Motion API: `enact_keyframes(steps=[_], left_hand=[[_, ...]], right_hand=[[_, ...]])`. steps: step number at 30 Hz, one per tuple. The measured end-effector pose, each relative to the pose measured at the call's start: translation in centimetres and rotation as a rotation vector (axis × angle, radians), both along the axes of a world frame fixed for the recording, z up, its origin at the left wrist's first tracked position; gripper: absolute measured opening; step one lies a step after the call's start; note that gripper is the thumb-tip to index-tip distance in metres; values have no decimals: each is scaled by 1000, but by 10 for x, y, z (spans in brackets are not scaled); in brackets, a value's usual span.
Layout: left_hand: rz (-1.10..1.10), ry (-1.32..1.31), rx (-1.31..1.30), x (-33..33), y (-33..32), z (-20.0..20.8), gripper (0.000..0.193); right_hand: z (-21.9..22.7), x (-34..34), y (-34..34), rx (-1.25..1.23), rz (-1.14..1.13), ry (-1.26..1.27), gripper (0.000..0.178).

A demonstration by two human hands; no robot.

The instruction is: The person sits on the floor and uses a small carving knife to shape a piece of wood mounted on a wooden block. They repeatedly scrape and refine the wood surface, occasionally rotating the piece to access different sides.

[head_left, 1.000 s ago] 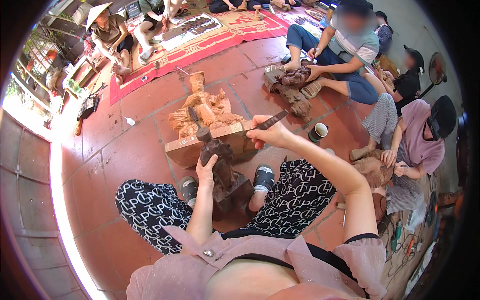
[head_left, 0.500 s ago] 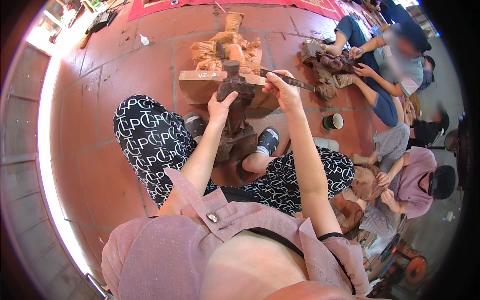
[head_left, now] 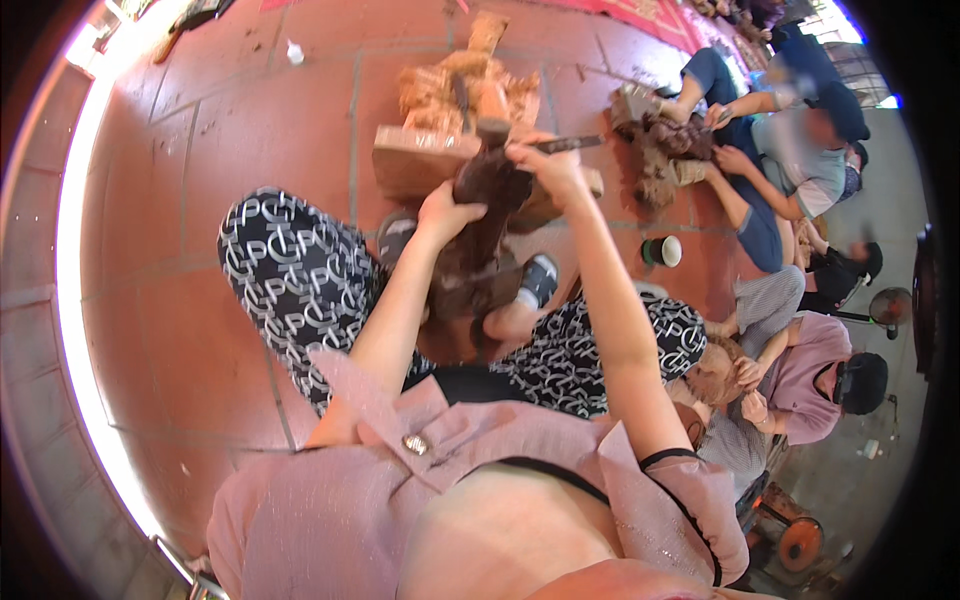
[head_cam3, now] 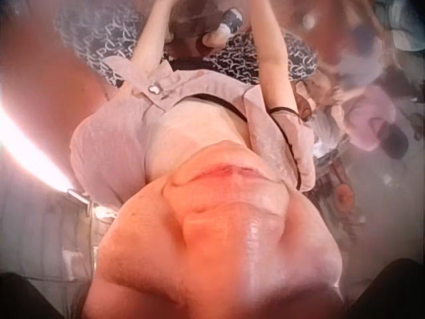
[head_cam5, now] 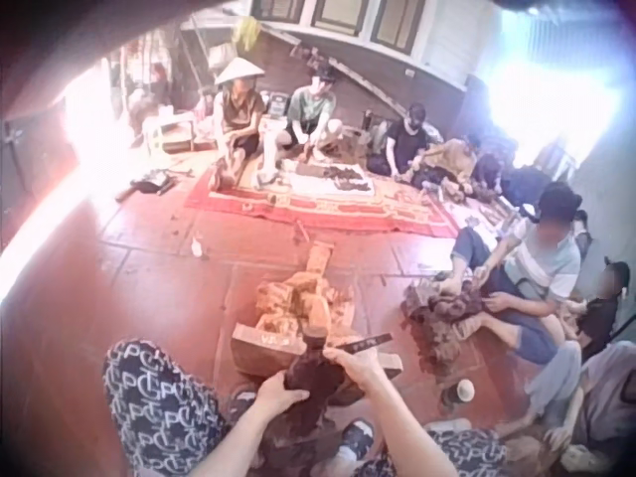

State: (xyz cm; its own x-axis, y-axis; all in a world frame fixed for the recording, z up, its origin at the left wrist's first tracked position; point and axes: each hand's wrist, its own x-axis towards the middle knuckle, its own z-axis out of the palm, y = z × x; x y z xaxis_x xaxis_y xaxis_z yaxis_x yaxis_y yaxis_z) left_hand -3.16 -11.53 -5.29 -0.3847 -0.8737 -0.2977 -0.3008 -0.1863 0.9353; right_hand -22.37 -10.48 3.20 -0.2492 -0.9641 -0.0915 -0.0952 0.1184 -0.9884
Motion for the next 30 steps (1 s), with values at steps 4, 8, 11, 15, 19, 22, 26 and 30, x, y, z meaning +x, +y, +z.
enact_keyframes(steps=[4, 8, 11, 15, 19, 22, 26, 30], left_hand=[[146, -82, -353, 8, -14, 37, 64], [33, 210, -351, -2, -36, 111, 52], [-88, 172, -390, -24, -51, 137, 41], [-234, 67, -432, -51, -68, 138, 33], [-353, 10, -418, -46, -60, 152, 28], [-246, 31, -741, -51, -62, 136, 29], [-328, -82, -845, -62, -72, 139, 29], [-428, -97, -793, -60, -80, 143, 28]], right_hand=[[-12, -1, -10, -7, -34, 297, 24], [8, 10, -15, 118, 69, 400, 24], [21, 22, -15, 24, -20, 527, 21], [33, 27, -20, 61, 13, 711, 28], [30, 36, -7, -221, -19, 564, 33], [27, 31, -16, 22, 26, 754, 39], [17, 27, -19, -47, -36, 757, 43], [18, 32, -16, -55, -123, 766, 38]])
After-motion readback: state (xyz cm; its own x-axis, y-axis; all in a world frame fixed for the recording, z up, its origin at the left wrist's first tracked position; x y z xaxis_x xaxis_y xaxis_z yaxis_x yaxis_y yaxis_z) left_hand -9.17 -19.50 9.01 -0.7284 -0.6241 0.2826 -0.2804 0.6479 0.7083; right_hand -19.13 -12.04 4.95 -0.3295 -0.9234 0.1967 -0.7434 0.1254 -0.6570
